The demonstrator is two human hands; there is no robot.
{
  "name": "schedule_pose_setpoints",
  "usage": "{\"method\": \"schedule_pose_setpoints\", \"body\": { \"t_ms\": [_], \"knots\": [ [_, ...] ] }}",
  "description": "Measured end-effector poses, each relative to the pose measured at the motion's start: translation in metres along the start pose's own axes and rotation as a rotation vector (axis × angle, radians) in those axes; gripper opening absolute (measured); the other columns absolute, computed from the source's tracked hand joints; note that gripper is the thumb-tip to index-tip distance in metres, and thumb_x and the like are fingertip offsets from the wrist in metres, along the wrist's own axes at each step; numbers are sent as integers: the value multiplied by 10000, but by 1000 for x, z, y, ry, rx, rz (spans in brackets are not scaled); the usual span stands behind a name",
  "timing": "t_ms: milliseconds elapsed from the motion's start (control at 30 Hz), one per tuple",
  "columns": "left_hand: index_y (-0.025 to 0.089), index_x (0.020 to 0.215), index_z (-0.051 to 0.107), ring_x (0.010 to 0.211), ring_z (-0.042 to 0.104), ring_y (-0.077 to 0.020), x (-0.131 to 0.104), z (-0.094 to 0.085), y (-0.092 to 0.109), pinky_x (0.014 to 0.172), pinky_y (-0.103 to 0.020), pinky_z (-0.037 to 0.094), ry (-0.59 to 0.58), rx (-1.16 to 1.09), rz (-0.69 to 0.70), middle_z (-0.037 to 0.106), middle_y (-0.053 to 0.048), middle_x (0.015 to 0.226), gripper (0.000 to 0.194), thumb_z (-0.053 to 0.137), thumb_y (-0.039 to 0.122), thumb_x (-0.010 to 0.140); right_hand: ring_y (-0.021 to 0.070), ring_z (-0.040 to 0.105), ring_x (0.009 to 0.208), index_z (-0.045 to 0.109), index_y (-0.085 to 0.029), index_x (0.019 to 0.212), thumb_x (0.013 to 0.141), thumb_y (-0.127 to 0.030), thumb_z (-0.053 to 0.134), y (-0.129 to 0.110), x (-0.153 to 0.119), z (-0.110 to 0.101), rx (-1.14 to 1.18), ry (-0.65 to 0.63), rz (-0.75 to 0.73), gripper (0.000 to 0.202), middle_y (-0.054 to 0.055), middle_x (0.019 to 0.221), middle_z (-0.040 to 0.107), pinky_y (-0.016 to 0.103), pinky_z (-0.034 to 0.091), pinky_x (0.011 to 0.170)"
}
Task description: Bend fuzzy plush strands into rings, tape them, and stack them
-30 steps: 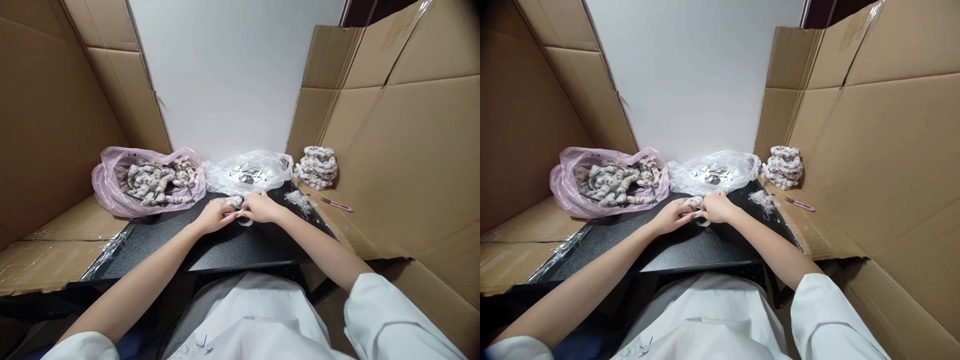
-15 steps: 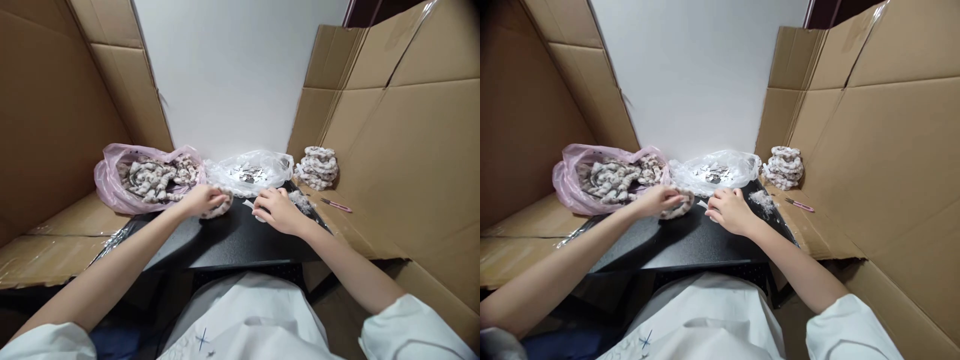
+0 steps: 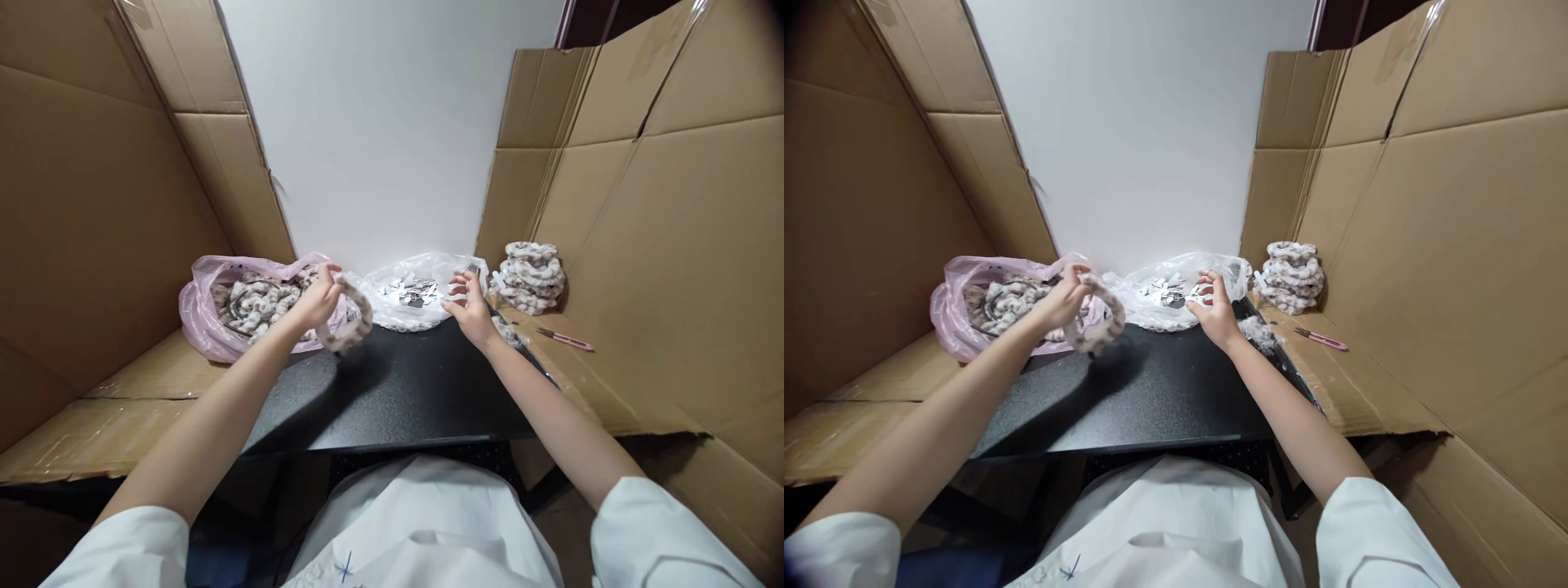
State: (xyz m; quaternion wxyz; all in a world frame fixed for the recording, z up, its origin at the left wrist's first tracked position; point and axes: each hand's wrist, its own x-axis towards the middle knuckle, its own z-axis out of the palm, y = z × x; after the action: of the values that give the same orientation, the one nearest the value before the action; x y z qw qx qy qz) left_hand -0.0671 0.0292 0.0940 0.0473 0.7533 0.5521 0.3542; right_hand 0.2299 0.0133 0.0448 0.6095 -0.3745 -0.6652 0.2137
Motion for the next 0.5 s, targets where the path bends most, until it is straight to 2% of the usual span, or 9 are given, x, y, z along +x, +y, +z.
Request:
{"method": "schedule_pose_setpoints", "body": {
  "t_ms": [100, 133, 200, 267, 367, 500],
  "knots": [
    [142, 935, 487, 745, 526, -187, 22, -19, 5, 688, -283, 424, 45, -27, 13, 535, -43, 793, 148, 392, 213, 846, 178, 527, 889, 412, -270, 1184, 692, -284, 648, 4, 5, 6, 70, 64, 14, 546, 46, 1075, 498, 315, 465, 729],
    [161, 847, 491, 705, 501, -172, 26, -21, 7, 655, -265, 409, 17, -59, 22, 512, -24, 745, 103, 401, 213, 844, 174, 530, 870, 412, -271, 1179, 689, -284, 649, 6, 5, 9, 92, 69, 24, 544, 41, 1056, 500, 311, 466, 718],
    [178, 710, 477, 618, 444, -144, 29, -21, 13, 581, -240, 368, -81, -176, -7, 461, 3, 652, 133, 424, 202, 830, 164, 533, 834, 412, -274, 1171, 681, -284, 655, 9, 5, 14, 146, 60, 46, 547, 29, 1015, 507, 308, 469, 711],
    [173, 641, 479, 552, 408, -125, 27, -17, 20, 524, -230, 338, -219, -389, -141, 441, 12, 594, 171, 445, 187, 809, 154, 536, 813, 414, -277, 1162, 667, -285, 667, 12, 4, 19, 215, 48, 79, 556, 19, 993, 510, 308, 475, 723],
    [146, 675, 543, 523, 452, -116, 19, -5, 36, 492, -220, 358, -404, -698, -360, 507, -7, 602, 170, 422, 153, 795, 142, 551, 815, 411, -295, 1159, 660, -287, 675, 11, 2, 24, 359, 34, 150, 564, 8, 1008, 515, 305, 488, 752],
    [107, 856, 635, 585, 553, -113, 6, 17, 50, 510, -190, 422, -588, -1036, -425, 597, -37, 687, 157, 495, 169, 821, 154, 604, 905, 357, -341, 1232, 688, -264, 630, 6, -1, 25, 580, -45, 187, 613, 0, 1060, 571, 316, 504, 794]
  ]
}}
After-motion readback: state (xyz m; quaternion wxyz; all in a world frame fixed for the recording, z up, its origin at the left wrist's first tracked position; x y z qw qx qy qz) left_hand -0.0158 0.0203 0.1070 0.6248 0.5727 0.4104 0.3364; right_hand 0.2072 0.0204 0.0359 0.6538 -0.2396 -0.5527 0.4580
